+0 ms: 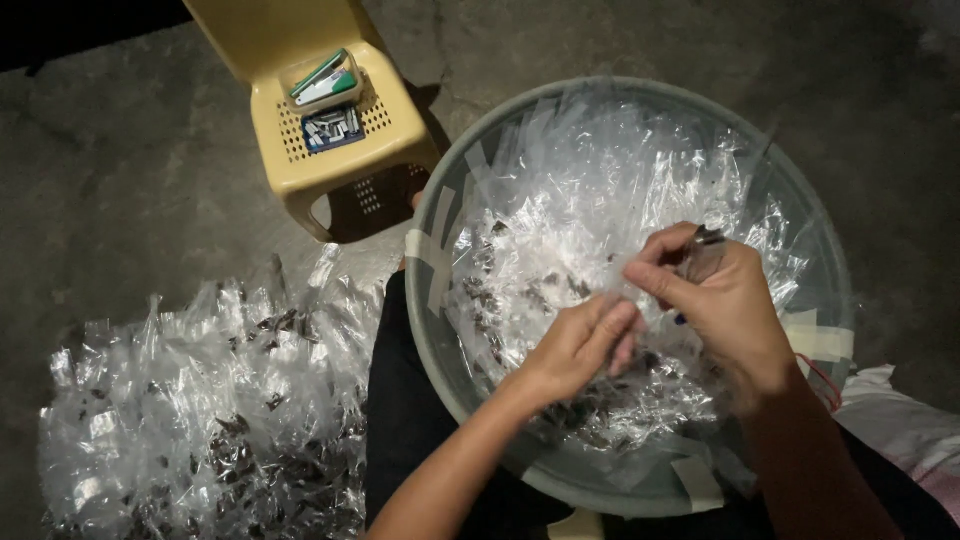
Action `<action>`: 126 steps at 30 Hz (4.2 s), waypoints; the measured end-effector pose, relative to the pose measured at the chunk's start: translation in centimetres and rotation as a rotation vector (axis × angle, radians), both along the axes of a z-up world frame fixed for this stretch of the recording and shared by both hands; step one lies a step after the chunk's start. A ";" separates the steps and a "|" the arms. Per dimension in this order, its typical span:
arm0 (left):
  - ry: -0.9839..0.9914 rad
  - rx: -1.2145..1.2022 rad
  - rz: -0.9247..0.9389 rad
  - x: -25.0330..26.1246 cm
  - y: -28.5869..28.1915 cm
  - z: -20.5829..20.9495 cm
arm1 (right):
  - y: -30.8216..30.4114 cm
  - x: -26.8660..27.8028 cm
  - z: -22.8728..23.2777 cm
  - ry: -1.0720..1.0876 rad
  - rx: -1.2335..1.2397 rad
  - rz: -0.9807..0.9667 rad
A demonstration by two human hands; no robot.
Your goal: Manually filling small plastic bags with food items and sealing them using a handheld lighter as a heat sealer.
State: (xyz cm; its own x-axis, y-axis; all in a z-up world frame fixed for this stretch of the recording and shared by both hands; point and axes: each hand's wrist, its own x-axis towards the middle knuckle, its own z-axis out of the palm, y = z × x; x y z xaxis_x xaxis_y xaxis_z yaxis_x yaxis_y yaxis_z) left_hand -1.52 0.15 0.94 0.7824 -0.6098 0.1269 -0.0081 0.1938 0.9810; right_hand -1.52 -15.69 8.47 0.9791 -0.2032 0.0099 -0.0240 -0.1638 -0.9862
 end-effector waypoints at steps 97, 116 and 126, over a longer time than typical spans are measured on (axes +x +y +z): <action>0.189 0.021 0.085 4.9 1.9 1.2 | -2.4 1.3 0.2 0.132 -0.028 0.056; 0.034 0.686 0.706 16.3 1.5 -21.9 | -9.6 -2.9 -2.2 0.019 -0.342 0.064; -0.254 0.886 0.845 16.6 -3.0 -22.0 | -8.6 -2.2 -0.8 0.087 -0.446 0.041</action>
